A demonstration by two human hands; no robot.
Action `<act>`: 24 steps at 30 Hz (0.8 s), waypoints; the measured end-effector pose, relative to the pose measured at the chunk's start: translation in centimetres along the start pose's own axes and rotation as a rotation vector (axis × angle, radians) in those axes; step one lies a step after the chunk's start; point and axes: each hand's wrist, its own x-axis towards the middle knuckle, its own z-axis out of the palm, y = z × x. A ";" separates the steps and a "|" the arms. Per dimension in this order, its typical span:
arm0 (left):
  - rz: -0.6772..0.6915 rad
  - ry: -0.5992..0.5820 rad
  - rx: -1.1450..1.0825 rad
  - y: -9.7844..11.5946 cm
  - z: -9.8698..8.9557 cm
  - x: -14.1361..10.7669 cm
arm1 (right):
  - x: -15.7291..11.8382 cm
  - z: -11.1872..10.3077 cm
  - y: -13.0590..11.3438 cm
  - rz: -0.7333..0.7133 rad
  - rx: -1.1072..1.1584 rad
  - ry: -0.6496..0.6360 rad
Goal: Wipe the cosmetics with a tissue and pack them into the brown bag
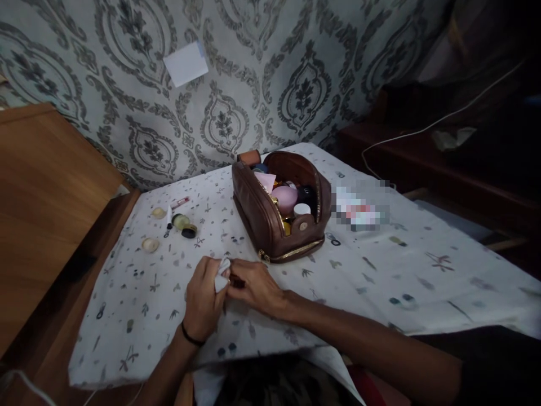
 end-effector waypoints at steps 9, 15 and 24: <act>-0.461 0.210 -0.351 0.2 -0.7 0.5 | 0.0 -0.2 -0.6 -0.004 0.194 -0.045; -0.201 0.038 -0.255 -0.1 0.7 -1.2 | 0.5 -0.3 -0.9 0.200 0.595 -0.015; -0.105 -0.033 -0.082 -0.7 -0.4 -1.0 | -0.2 -0.8 -1.3 0.220 0.529 -0.043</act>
